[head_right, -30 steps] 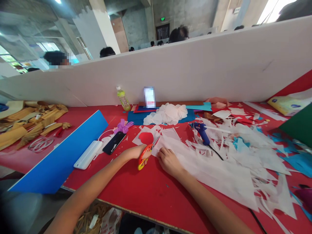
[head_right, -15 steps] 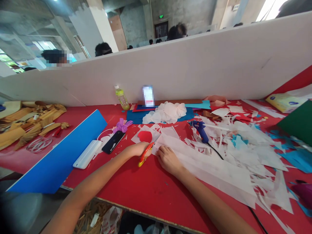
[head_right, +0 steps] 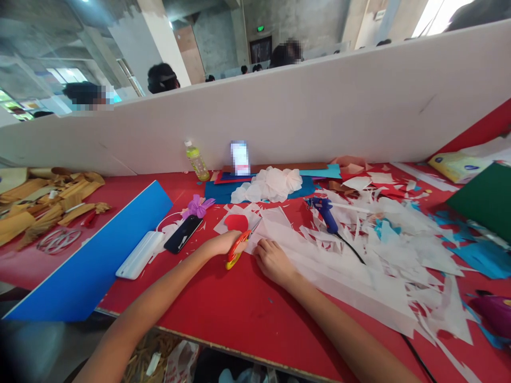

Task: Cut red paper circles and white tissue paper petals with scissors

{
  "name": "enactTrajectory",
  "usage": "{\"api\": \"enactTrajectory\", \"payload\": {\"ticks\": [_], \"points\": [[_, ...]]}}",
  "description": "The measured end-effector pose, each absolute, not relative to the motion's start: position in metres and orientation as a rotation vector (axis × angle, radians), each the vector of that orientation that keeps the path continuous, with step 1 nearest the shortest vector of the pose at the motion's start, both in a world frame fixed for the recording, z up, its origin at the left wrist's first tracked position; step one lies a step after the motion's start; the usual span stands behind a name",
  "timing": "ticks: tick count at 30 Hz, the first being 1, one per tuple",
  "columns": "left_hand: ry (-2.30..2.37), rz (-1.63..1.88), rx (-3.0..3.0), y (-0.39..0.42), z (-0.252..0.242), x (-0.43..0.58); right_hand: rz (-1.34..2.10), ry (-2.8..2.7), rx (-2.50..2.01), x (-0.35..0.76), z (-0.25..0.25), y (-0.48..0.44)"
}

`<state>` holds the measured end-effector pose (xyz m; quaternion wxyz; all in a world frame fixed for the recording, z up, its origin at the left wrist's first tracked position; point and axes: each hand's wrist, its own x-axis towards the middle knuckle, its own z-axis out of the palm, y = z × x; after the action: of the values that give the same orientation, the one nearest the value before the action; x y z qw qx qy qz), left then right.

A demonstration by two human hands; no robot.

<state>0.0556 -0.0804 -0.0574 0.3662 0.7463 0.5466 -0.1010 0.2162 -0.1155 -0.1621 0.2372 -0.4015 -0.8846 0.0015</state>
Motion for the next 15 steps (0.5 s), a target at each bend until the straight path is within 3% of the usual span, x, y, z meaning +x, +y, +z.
{"api": "enactTrajectory", "payload": {"ticks": [7,11,15], "points": [[1.185,-0.004,1.896,-0.101,-0.049,0.014,0.044,-2.444,-1.105,0.217,-0.159,-0.116],[1.68,0.103,2.252,-0.094,-0.046,-0.018,0.063,-2.43,-1.102,0.217,-0.158,-0.116],[2.108,-0.031,2.128,-0.071,-0.056,-0.041,0.081,-2.431,-1.107,0.217,-0.158,-0.117]]}}
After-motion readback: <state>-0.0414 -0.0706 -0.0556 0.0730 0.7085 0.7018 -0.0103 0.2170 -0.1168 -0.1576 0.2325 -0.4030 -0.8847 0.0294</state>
